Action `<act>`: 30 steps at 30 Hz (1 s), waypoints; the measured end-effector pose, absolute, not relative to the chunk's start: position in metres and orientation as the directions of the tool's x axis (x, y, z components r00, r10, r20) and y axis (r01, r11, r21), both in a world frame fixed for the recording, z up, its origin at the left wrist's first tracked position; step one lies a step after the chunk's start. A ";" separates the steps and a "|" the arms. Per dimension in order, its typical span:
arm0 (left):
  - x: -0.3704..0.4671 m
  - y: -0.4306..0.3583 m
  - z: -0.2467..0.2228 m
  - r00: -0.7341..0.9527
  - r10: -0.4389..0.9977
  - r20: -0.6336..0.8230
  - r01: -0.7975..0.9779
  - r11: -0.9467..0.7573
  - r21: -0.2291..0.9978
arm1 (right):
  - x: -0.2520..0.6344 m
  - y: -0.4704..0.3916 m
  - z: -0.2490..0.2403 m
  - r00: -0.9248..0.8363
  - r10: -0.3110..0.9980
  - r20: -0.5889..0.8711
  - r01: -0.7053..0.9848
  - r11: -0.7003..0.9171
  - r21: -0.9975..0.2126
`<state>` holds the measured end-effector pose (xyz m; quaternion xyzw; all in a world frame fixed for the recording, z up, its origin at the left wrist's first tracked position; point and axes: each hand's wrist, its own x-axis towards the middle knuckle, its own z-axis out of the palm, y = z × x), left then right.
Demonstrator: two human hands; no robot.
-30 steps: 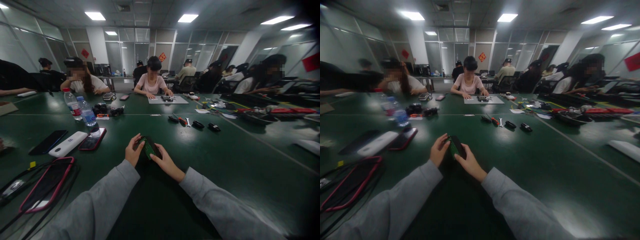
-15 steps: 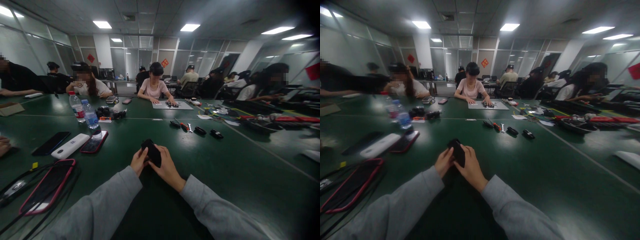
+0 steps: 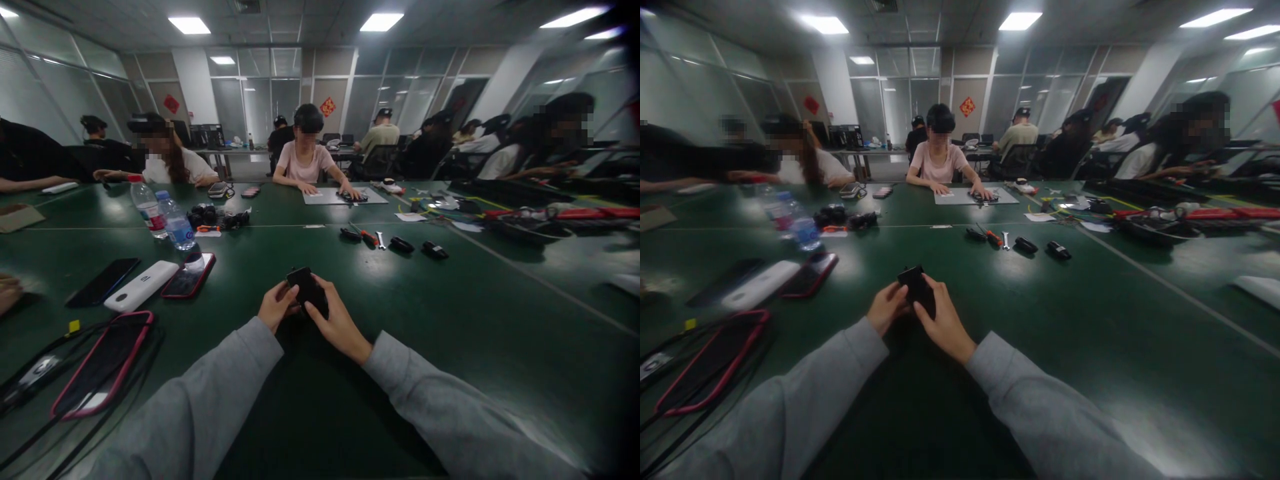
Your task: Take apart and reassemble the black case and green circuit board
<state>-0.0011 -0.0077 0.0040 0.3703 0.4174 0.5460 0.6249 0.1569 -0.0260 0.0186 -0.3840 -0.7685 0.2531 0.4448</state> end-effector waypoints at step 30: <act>-0.012 0.004 0.001 -0.035 0.985 -0.169 -0.478 0.133 0.868 | 0.172 -0.002 0.012 -0.077 0.934 0.350 0.098 0.356 -0.929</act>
